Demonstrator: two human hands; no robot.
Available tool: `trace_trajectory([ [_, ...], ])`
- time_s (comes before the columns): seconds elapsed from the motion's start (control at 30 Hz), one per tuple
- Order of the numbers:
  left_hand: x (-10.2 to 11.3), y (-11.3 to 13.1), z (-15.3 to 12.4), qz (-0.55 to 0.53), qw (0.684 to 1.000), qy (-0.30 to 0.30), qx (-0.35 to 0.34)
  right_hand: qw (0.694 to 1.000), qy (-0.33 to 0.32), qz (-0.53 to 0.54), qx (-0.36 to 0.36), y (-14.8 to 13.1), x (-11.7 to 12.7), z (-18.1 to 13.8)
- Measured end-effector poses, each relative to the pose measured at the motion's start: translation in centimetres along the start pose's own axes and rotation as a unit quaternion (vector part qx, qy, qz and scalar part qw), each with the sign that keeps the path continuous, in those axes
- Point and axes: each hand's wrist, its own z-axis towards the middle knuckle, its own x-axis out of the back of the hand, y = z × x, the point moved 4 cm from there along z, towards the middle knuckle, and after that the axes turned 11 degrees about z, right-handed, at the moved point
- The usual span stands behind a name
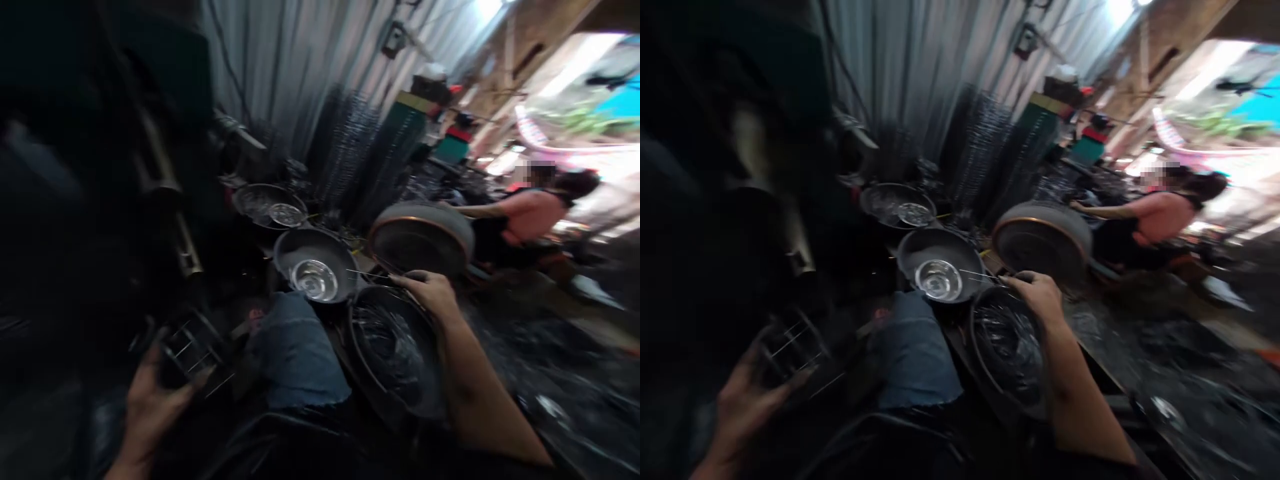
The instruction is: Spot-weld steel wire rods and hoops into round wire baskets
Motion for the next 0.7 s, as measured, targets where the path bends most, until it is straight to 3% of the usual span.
trace_trajectory([
  [0.07,1.2,0.3,0.9,-0.003,1.000,0.019,0.021,0.993,-0.071,0.068,0.065,-5.3,-3.2,0.4],
  [0.17,2.2,1.2,2.4,-0.003,0.999,0.030,0.014,0.953,-0.213,0.144,0.159,-13.0,-9.4,0.1],
  [0.3,2.5,1.3,3.8,-0.007,0.999,0.036,-0.028,0.890,-0.358,0.214,0.182,-19.5,-17.7,-0.9],
  [0.37,2.4,1.0,4.4,-0.009,0.998,0.036,-0.054,0.862,-0.413,0.250,0.154,-21.0,-20.9,-1.2],
  [0.47,2.2,0.6,5.4,-0.005,0.997,0.034,-0.069,0.831,-0.469,0.277,0.111,-21.9,-23.9,-1.5],
  [0.7,2.3,0.6,7.5,-0.014,0.995,0.049,-0.087,0.823,-0.484,0.282,0.096,-22.8,-25.5,-0.9],
])
